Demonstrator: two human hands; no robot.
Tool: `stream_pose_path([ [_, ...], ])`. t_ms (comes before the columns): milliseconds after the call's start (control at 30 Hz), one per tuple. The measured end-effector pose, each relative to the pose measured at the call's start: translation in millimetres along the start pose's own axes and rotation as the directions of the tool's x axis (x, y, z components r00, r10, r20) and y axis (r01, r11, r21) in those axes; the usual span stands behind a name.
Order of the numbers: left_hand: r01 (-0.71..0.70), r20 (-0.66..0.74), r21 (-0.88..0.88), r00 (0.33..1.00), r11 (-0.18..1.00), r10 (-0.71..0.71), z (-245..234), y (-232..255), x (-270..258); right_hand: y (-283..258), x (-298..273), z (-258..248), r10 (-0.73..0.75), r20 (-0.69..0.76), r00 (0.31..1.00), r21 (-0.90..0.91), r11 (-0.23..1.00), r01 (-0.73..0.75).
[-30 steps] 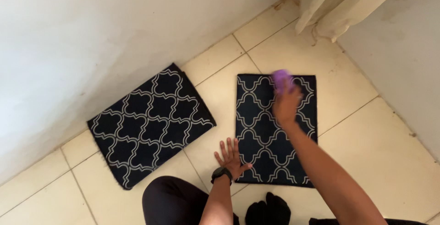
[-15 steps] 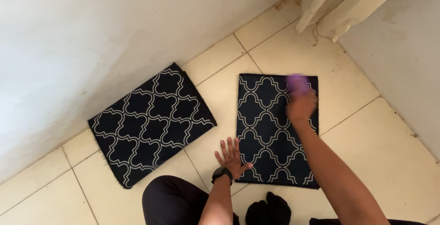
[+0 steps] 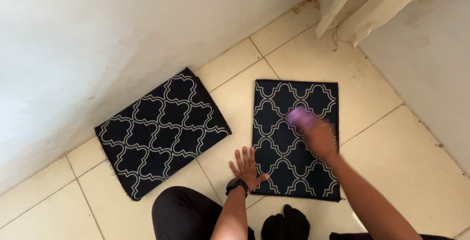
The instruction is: The person sits on a tiled floor and uses a purple brush to scrub a black patterned mat. They flip the mat over to clean the other side and then repeat the scrubbing process on a second identical mat.
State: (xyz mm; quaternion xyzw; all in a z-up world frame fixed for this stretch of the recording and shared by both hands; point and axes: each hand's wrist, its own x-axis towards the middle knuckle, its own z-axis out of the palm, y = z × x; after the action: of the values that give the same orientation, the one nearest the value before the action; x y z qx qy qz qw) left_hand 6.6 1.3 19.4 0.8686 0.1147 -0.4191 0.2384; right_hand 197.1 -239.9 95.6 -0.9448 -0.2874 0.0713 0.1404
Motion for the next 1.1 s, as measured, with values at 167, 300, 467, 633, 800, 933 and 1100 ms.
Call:
stream_pose_path([
  [167, -0.04, -0.017, -0.042, 0.999, 0.998, 0.039, -1, -4, 4, 37, 7, -1, 0.599, -0.463, 0.654, 0.204, 0.789, -0.579],
  [300, -0.009, 0.006, 0.015, 1.0, 1.0, 0.009, 2, -3, 5, -33, -22, 16, -0.012, -0.482, 0.876, 0.14, 0.986, 0.09],
  [467, 0.006, -0.056, 0.04, 0.998, 0.999, -0.004, 8, -2, 6, -101, -68, 4, -0.222, -0.022, 0.975, 0.159, 0.962, 0.223],
  [633, -0.019, -0.019, 0.01, 1.0, 1.0, 0.019, 6, -5, 7, -9, -59, -19, 0.65, -0.131, 0.748, -0.033, 0.752, -0.659],
  [800, -0.004, 0.008, 0.043, 1.0, 0.999, 0.004, 0, 0, 7, -11, -64, -15, 0.41, -0.443, 0.797, 0.252, 0.91, -0.328],
  [933, 0.01, -0.019, 0.053, 1.0, 0.999, -0.009, 4, 0, 5, -83, -97, 16, 0.04, -0.153, 0.987, 0.321, 0.947, 0.011],
  [1100, -0.014, -0.048, 0.034, 0.999, 0.999, 0.016, 8, -3, 8, -52, -122, 5, 0.432, 0.147, 0.89, 0.318, 0.831, -0.456],
])
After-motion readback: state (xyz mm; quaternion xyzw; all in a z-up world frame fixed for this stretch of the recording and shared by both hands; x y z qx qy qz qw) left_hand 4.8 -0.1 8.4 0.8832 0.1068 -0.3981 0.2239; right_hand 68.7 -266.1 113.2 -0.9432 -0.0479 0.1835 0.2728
